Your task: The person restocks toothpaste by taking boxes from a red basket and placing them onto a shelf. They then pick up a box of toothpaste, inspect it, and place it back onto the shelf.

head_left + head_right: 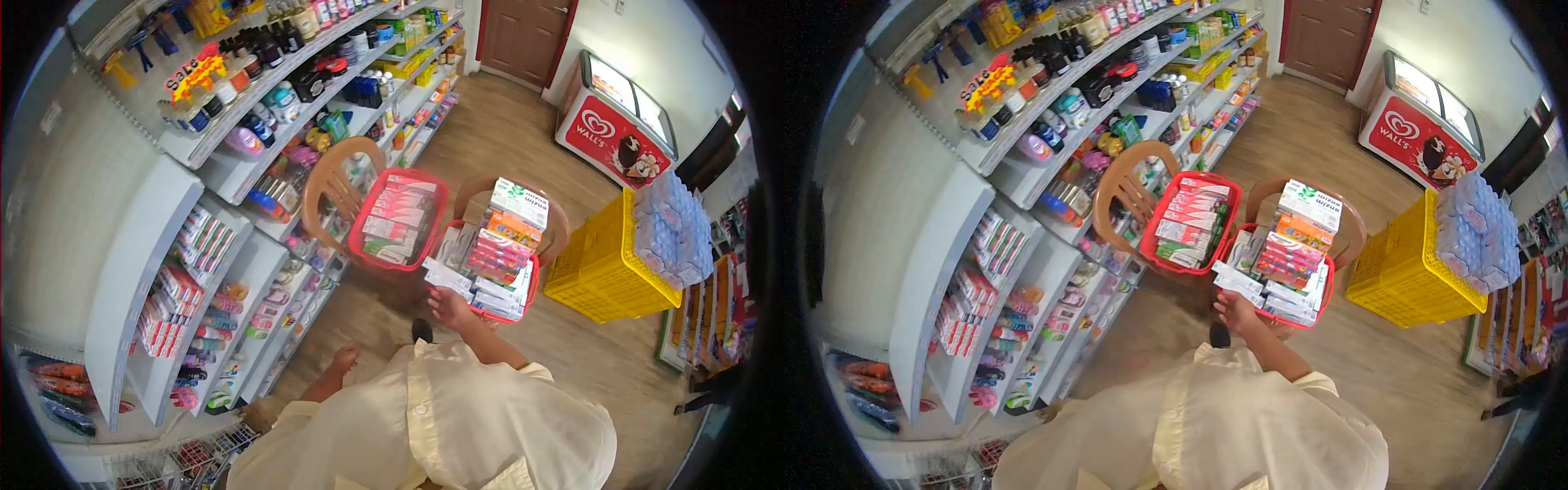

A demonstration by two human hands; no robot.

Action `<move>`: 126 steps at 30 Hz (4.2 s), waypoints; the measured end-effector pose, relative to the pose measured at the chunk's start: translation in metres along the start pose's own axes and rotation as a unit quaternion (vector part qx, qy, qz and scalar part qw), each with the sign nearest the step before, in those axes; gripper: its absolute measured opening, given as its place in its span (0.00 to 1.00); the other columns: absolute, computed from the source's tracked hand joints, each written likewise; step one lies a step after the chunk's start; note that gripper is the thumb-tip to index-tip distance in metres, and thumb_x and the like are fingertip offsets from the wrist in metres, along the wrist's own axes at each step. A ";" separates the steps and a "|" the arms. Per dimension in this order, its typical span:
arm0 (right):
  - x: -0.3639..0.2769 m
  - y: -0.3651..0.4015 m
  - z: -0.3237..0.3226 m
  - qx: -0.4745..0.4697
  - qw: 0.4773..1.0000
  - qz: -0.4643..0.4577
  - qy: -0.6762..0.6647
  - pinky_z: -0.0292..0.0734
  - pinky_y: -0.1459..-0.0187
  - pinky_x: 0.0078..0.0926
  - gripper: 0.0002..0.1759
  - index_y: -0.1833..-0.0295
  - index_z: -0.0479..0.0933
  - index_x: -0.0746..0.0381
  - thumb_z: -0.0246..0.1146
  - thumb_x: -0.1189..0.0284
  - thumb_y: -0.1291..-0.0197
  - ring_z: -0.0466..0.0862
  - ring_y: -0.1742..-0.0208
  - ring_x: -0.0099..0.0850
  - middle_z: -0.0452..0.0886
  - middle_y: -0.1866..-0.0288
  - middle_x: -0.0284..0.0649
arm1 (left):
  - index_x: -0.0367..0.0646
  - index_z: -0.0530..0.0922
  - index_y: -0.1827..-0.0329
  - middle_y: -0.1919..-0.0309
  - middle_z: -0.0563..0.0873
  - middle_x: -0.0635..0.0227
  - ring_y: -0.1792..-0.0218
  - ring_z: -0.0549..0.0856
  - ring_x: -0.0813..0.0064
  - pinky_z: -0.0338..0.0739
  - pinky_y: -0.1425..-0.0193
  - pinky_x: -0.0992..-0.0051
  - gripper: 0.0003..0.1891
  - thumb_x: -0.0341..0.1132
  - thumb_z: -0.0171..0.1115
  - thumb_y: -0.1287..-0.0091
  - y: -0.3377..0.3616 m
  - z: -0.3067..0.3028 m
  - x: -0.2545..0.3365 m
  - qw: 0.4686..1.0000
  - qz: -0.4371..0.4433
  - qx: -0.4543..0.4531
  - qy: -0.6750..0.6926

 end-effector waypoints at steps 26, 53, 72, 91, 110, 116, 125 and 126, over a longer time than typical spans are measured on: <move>-0.109 -0.070 0.021 0.026 0.997 -0.015 -0.065 0.66 0.42 0.37 0.18 0.38 0.71 0.48 0.54 0.59 0.31 0.75 0.38 0.31 0.75 0.37 0.29 | 0.53 0.64 0.27 0.35 0.77 0.65 0.48 0.83 0.65 0.74 0.50 0.63 0.35 0.58 0.58 0.33 -0.172 0.005 0.165 0.962 -0.066 -0.184 0.190; -0.236 -0.311 0.058 0.246 0.968 -0.037 0.028 0.70 0.42 0.49 0.29 0.28 0.61 0.42 0.57 0.58 0.33 0.79 0.47 0.36 0.75 0.37 0.31 | 0.62 0.59 0.29 0.41 0.80 0.65 0.44 0.81 0.67 0.70 0.43 0.61 0.31 0.52 0.59 0.32 -0.363 0.021 0.494 0.959 -0.032 -0.242 0.146; -0.223 -0.302 0.066 0.160 0.986 -0.052 -0.016 0.72 0.50 0.41 0.21 0.36 0.63 0.47 0.61 0.61 0.31 0.82 0.45 0.31 0.79 0.43 0.29 | 0.66 0.50 0.29 0.47 0.81 0.67 0.47 0.82 0.66 0.71 0.46 0.57 0.38 0.48 0.65 0.35 -0.339 0.027 0.483 0.959 -0.038 -0.196 0.199; -0.113 -0.076 0.118 -0.061 0.997 0.045 0.012 0.79 0.66 0.23 0.27 0.31 0.63 0.43 0.64 0.59 0.32 0.73 0.77 0.17 0.82 0.56 0.29 | 0.54 0.59 0.28 0.41 0.75 0.64 0.53 0.81 0.69 0.79 0.59 0.69 0.34 0.43 0.66 0.36 -0.144 0.011 0.488 0.934 0.186 -0.132 0.277; -0.052 0.083 0.137 -0.435 0.881 0.183 0.025 0.85 0.50 0.39 0.29 0.28 0.62 0.52 0.49 0.49 0.27 0.84 0.43 0.38 0.77 0.37 0.50 | 0.64 0.48 0.20 0.41 0.78 0.61 0.49 0.83 0.71 0.84 0.51 0.66 0.35 0.32 0.53 0.25 0.091 -0.001 0.404 0.859 0.306 -0.102 0.398; -0.061 0.118 0.172 -0.452 0.877 0.139 0.082 0.84 0.46 0.44 0.38 0.20 0.46 0.43 0.58 0.60 0.29 0.80 0.39 0.49 0.68 0.28 0.49 | 0.57 0.46 0.19 0.45 0.81 0.59 0.48 0.83 0.69 0.81 0.48 0.65 0.41 0.27 0.59 0.30 0.125 -0.005 0.388 0.873 0.320 -0.085 0.358; -0.068 0.138 0.191 -0.463 0.870 0.090 0.140 0.79 0.41 0.55 0.47 0.19 0.38 0.42 0.60 0.75 0.34 0.74 0.33 0.57 0.64 0.26 0.47 | 0.44 0.51 0.20 0.44 0.79 0.58 0.47 0.81 0.71 0.78 0.46 0.72 0.39 0.29 0.62 0.32 0.171 -0.006 0.373 0.875 0.371 -0.101 0.293; -0.071 0.141 0.193 -0.470 0.868 0.091 0.128 0.79 0.41 0.56 0.48 0.19 0.38 0.42 0.60 0.76 0.34 0.74 0.33 0.56 0.64 0.26 0.47 | 0.44 0.51 0.20 0.44 0.79 0.58 0.47 0.81 0.71 0.78 0.46 0.72 0.39 0.29 0.62 0.32 0.174 -0.007 0.372 0.874 0.375 -0.102 0.292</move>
Point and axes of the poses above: each hand's wrist, its own y-axis away from the middle knuckle, its own z-axis out of the palm, x = y × z, the point moved 8 cm from there along -y, towards the middle knuckle
